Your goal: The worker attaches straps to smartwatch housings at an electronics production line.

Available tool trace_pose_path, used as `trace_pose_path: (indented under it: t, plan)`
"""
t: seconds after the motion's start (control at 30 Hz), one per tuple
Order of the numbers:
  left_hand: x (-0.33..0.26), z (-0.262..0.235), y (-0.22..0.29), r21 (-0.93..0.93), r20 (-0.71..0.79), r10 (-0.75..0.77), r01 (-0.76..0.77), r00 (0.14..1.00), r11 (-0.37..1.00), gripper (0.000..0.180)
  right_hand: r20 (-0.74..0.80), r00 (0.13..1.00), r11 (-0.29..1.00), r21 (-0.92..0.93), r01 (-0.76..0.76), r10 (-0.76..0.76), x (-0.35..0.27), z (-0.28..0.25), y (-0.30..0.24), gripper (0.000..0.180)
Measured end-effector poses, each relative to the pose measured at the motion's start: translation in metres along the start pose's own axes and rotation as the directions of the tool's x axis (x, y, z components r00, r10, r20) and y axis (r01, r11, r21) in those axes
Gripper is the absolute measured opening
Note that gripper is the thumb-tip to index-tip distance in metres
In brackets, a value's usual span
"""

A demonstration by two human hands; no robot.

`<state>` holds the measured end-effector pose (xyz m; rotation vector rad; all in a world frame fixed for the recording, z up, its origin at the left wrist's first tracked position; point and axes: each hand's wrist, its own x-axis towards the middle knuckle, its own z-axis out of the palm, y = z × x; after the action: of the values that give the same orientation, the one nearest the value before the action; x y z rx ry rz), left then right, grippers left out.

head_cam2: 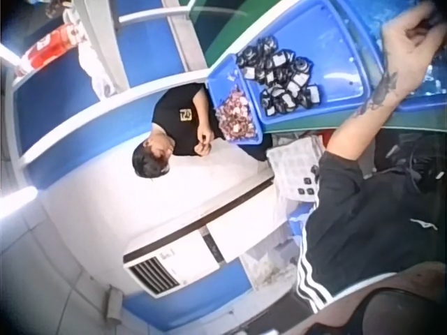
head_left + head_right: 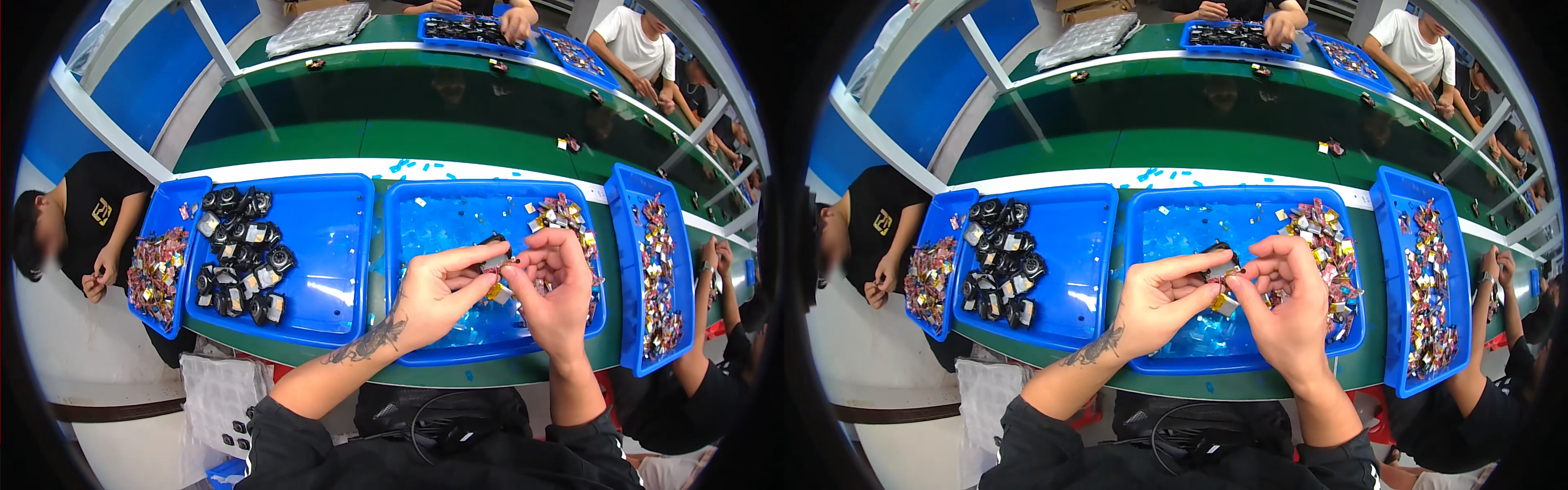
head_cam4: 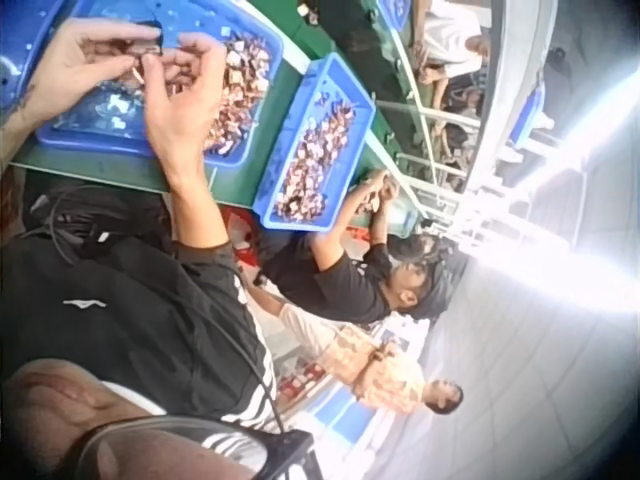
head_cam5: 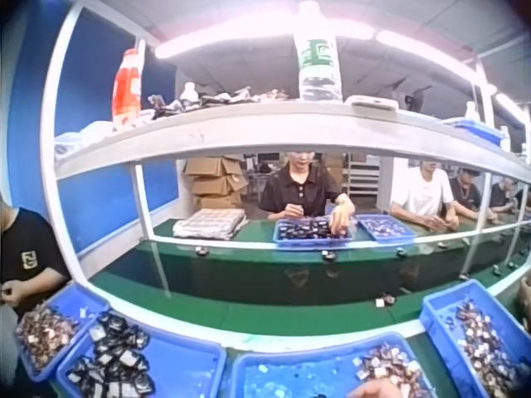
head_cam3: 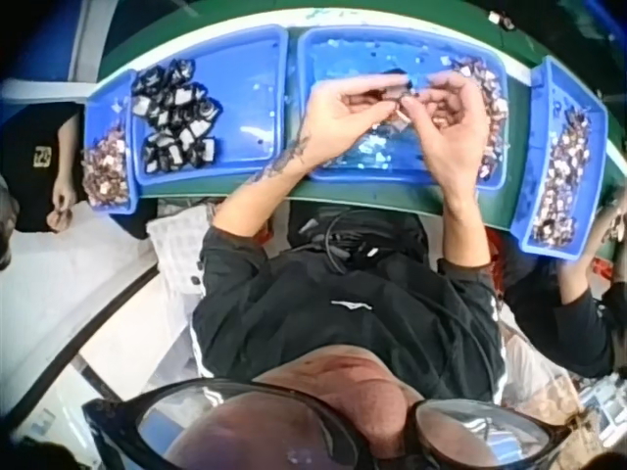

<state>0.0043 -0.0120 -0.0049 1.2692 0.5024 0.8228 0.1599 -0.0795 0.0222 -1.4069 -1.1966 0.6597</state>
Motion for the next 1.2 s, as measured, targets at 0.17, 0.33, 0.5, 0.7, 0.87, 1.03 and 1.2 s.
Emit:
trace_pose_path:
  t: [0.17, 0.33, 0.5, 0.7, 0.87, 1.03, 1.2]
  plan:
    - [0.001, 0.003, 0.004, 0.049, -0.01, 0.028, -0.028, 1.0, 0.998, 0.041, -0.022, 0.999, 0.993, -0.116, 0.036, -0.039, 0.002, 0.001, -0.001, 0.039]
    - [0.002, -0.001, 0.013, 0.002, -0.06, -0.054, 0.055, 0.997, 0.999, 0.049, 0.124, 0.988, 0.995, -0.042, -0.085, 0.09, 0.014, 0.0, -0.003, 0.043]
    - [0.006, -0.016, 0.003, -0.14, -0.123, -0.126, 0.108, 0.984, 0.984, 0.027, 0.209, 0.978, 0.992, -0.128, 0.014, 0.014, 0.029, 0.015, -0.008, 0.043]
    - [-0.001, -0.034, 0.013, 0.272, -0.224, 0.123, -0.059, 0.967, 0.96, 0.039, 0.335, 0.942, 0.996, -0.084, 0.006, 0.023, 0.109, 0.003, 0.013, 0.04]
    - [-0.093, -0.11, 0.079, 0.955, -0.295, 0.442, 0.281, 0.847, 0.098, 0.024, 0.178, 0.937, 0.936, -0.243, -0.254, 0.301, 0.219, 0.006, 0.071, 0.037]
    - [-0.158, -0.147, 0.076, 0.886, -0.431, 0.192, 0.454, 0.881, -0.092, 0.046, 0.087, 0.936, 0.823, -0.509, -0.253, 0.341, 0.245, 0.014, 0.118, 0.038]
    - [-0.14, -0.162, 0.077, 0.852, -0.49, 0.088, 0.455, 0.867, 0.258, 0.038, -0.082, 0.963, 0.878, -0.397, -0.267, 0.256, 0.23, -0.044, 0.109, 0.031]
